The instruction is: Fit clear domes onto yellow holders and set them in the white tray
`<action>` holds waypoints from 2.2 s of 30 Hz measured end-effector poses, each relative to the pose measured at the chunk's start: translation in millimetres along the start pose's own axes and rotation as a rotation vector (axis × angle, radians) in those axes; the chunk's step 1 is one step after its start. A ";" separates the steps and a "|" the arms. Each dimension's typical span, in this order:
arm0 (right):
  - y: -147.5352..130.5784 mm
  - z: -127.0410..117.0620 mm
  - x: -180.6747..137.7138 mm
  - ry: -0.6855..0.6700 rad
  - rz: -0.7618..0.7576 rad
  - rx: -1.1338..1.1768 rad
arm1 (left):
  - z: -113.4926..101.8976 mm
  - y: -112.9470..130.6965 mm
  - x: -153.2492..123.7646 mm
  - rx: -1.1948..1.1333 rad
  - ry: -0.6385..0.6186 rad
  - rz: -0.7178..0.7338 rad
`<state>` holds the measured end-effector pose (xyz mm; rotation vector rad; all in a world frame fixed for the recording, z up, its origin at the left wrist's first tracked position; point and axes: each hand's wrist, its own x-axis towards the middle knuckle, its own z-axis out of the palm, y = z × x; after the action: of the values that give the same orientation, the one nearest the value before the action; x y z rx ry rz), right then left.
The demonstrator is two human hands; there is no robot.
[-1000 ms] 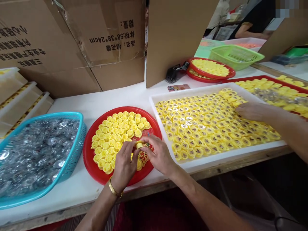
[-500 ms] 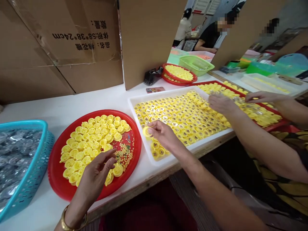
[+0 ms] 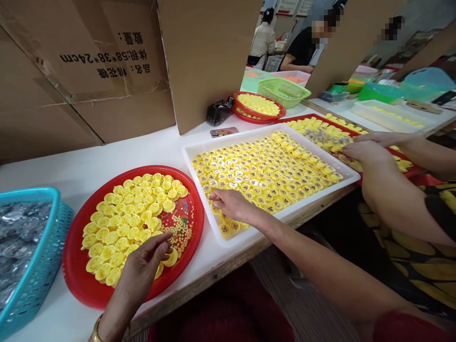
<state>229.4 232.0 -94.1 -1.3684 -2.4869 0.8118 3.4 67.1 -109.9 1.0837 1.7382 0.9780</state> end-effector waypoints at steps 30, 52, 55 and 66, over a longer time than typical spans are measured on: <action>-2.9 7.4 -7.8 0.141 -0.175 -0.159 | -10.9 -4.6 -6.7 -0.073 0.039 0.038; -106.4 99.3 44.0 0.186 -0.122 -0.493 | -172.9 -8.9 -5.1 0.708 0.630 0.043; -102.8 103.6 41.8 0.195 -0.144 -0.465 | -218.6 -24.0 5.2 0.882 0.631 -0.093; -100.7 111.8 35.4 0.236 -0.086 -0.207 | -237.8 -52.5 31.2 1.059 0.331 -0.246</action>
<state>91.1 176.9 -135.5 -1.3211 -2.4751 0.3588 -239.0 37.3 -84.9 1.3033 2.6920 -0.0007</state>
